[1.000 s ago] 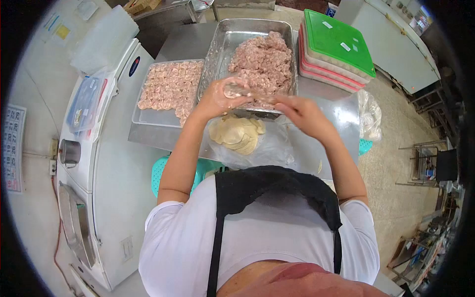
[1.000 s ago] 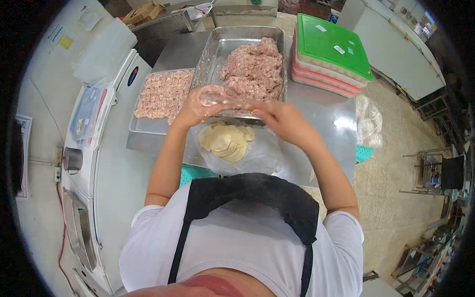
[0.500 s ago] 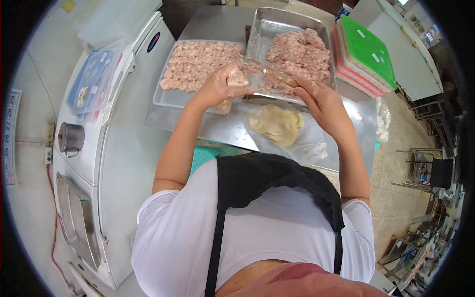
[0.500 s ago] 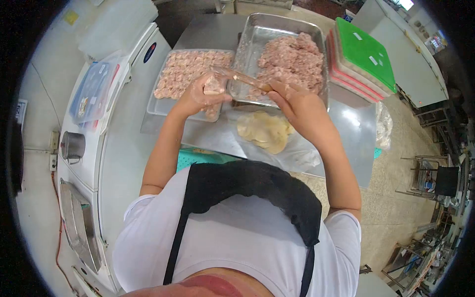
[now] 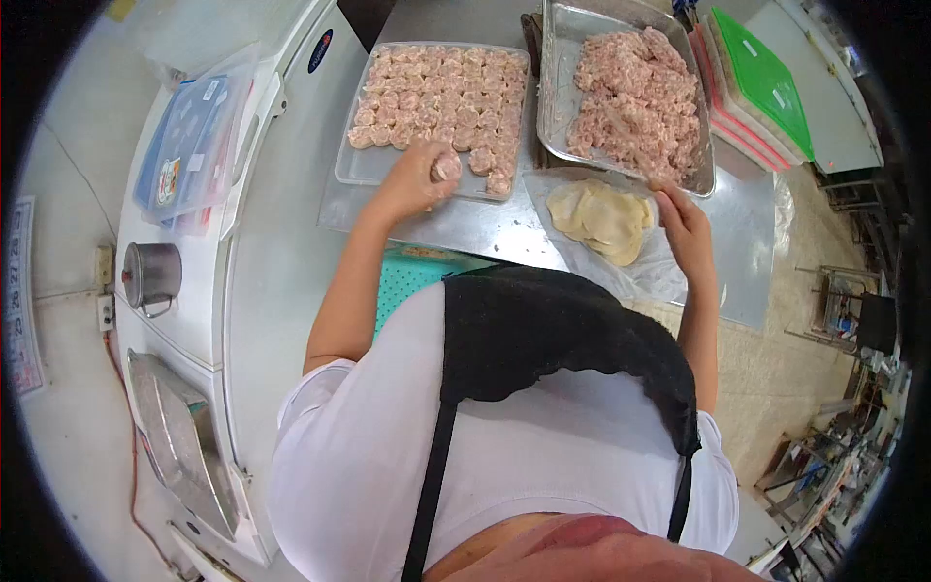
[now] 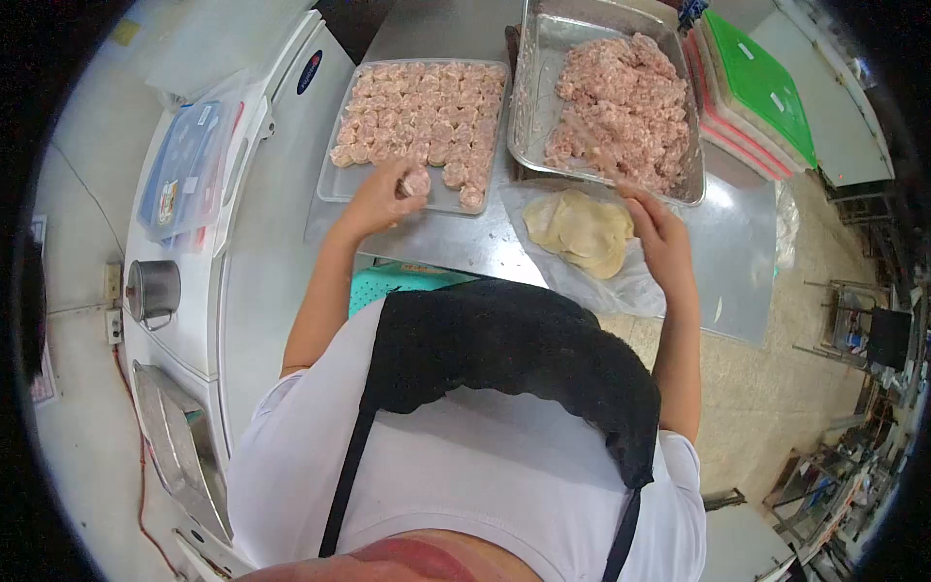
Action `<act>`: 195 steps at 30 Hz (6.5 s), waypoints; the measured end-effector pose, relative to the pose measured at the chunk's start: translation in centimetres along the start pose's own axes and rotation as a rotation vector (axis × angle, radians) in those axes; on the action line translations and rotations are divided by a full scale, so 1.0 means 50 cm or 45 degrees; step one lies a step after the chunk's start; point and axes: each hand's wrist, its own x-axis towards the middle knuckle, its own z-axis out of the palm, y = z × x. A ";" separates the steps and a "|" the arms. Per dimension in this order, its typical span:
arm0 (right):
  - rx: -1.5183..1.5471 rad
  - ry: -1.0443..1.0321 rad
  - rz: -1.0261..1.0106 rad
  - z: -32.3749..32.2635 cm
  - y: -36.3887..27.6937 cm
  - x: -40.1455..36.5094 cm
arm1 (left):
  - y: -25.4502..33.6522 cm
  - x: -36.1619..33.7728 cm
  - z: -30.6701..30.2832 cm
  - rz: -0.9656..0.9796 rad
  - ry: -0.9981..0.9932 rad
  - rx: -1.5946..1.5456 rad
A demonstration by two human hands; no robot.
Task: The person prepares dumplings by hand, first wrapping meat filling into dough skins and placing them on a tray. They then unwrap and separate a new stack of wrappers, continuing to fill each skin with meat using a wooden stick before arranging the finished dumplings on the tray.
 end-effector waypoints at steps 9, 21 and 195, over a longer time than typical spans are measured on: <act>0.190 0.321 0.278 -0.020 0.008 -0.068 | 0.033 0.047 0.051 -0.170 -0.281 0.201; 0.101 0.281 0.326 -0.095 0.055 -0.067 | 0.026 0.039 0.090 -0.368 -0.283 0.066; -1.086 -0.333 -0.125 -0.232 0.148 0.196 | 0.344 0.312 0.184 -0.192 -0.152 -0.511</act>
